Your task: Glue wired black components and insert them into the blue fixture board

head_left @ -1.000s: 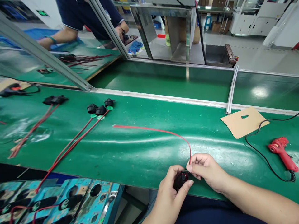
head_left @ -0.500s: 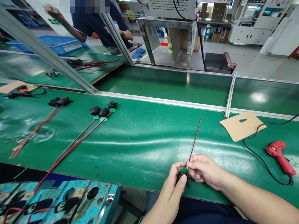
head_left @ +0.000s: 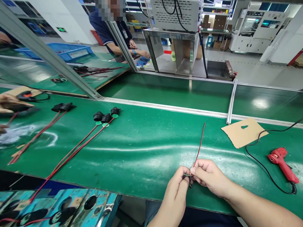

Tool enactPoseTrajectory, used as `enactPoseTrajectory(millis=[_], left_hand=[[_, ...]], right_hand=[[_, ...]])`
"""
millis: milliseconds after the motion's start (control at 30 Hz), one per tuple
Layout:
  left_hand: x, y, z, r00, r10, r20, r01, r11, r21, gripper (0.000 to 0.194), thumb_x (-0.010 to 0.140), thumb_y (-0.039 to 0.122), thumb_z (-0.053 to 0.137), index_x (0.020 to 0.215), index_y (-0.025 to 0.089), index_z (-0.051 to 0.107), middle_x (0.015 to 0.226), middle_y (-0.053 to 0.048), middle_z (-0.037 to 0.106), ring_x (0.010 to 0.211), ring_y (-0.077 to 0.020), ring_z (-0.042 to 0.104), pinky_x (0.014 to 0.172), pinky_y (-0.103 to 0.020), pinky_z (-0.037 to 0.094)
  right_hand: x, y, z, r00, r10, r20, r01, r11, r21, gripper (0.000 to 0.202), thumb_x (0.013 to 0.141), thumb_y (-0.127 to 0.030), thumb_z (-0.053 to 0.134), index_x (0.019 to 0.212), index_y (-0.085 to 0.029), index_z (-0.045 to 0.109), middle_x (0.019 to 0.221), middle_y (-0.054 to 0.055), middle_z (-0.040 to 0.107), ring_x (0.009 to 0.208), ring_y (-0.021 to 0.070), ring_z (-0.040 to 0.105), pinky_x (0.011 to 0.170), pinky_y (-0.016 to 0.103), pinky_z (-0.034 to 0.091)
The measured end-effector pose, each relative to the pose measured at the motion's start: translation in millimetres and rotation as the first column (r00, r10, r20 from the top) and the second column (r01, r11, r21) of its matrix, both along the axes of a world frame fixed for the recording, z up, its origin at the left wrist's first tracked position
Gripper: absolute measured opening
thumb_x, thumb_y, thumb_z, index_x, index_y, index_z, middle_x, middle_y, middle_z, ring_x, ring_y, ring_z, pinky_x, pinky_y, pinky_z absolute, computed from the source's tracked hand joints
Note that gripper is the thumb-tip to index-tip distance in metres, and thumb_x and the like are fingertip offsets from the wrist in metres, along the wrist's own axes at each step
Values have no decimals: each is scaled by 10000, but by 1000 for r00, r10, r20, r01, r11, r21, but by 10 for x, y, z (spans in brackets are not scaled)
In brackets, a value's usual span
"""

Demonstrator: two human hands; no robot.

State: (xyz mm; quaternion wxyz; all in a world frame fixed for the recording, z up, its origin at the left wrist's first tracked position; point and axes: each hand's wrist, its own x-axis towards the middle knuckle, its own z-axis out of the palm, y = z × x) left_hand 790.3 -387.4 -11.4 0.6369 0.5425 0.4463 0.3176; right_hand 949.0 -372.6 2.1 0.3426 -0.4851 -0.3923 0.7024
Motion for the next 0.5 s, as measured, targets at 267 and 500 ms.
enactPoseTrajectory(millis=[267,500], left_hand=[[54,39,-34,999,34,20,-33,999,-18,219,976,277,344,844,219,509,792,-10,551,752,-188,490,717,-305,410],[136,12,-195,987,152,53,-150,988,-37,117,873,226,474,763,220,512,656,30,473,644,-163,440,639,-272,379]], right_hand=[[24,13,-1,999,-36,33,35,999,23,532,788,-683,710,693,-199,510,543,-72,458,487,76,345,503,227,289],[33,-112,-142,994,-20,112,1,986,166,531,854,-699,644,751,-189,537,651,-27,489,621,126,454,622,259,395]])
